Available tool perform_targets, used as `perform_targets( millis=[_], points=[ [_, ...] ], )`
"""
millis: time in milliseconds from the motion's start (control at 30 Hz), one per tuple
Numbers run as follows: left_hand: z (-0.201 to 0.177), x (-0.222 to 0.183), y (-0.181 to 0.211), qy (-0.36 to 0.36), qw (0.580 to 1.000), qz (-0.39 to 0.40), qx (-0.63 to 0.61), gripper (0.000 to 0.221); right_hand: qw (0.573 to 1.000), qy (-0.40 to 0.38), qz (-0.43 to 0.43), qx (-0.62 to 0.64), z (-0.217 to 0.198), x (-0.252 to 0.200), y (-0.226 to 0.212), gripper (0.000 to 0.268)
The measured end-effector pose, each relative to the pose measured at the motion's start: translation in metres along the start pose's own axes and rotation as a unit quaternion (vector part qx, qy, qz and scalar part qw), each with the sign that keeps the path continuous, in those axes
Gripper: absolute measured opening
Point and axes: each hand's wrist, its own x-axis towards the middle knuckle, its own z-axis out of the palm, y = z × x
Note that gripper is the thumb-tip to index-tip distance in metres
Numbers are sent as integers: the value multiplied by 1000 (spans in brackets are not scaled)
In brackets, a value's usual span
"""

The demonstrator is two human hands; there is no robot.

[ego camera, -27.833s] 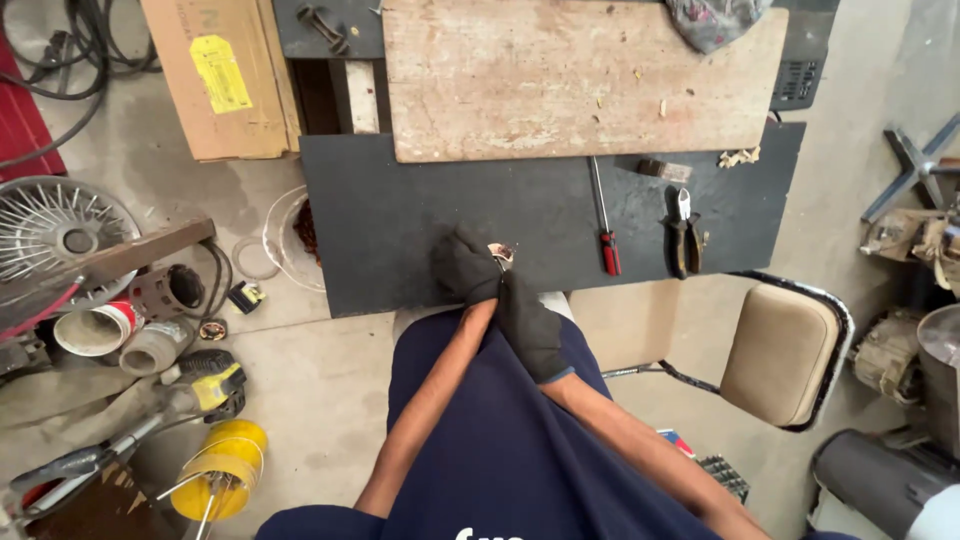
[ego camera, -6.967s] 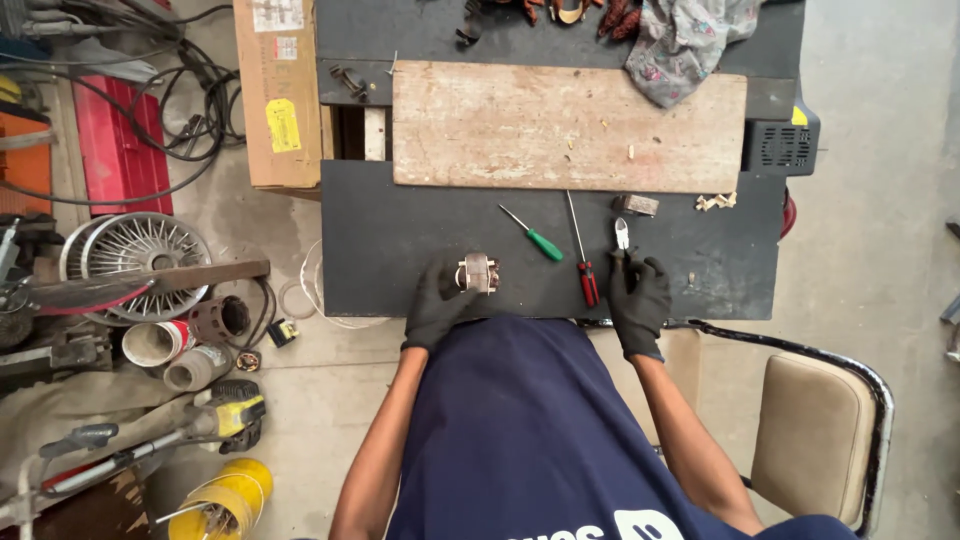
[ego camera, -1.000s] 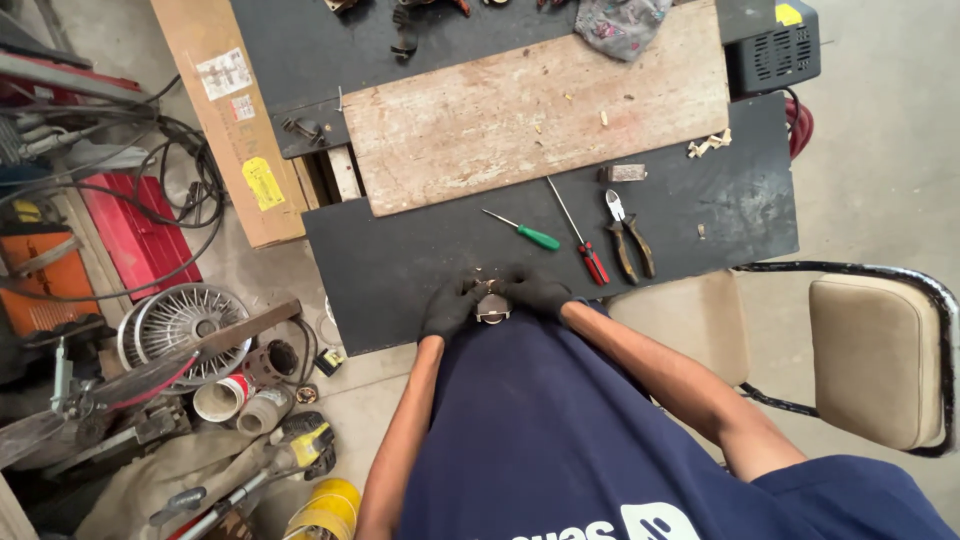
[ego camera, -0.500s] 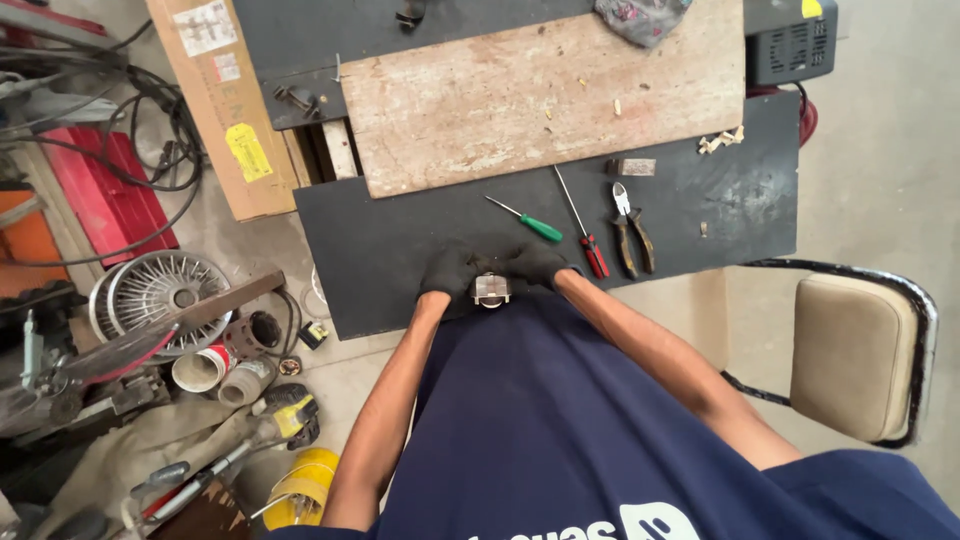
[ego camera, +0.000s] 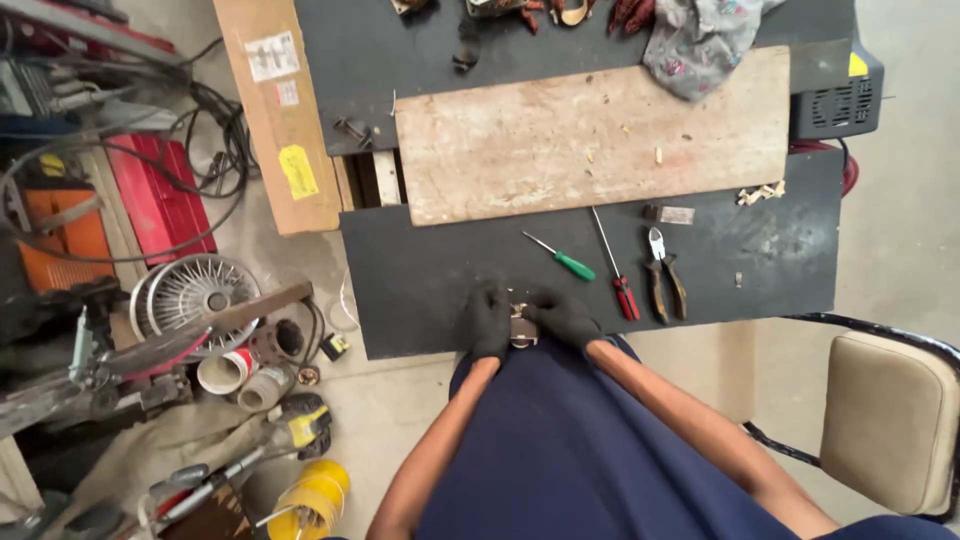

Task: Repairing a motor stator by manipulating wires and components with pliers and a screwdriver

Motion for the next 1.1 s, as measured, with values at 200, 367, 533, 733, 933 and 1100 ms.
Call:
perform_targets(
  millis=[200,367,533,733,933,1100],
  points=[
    [68,12,-26,182,974,130,34,46,1000,6,21,1,-3,-16,-22,47],
    [134,41,-120,99,952,244,158,43,999,-18,31,-41,5,15,-8,55],
    [48,-8,-8,61,993,104,3,52,997,-12,29,-73,5,43,11,57],
    [28,-9,12,94,988,120,-19,48,985,-20,79,-153,-5,38,-10,49],
    [29,-16,23,118,985,112,60,50,997,34,17,-69,5,40,-5,59],
    [47,-5,-9,73,989,114,54,52,997,-15,-30,-64,-20,-19,-55,56]
  ],
)
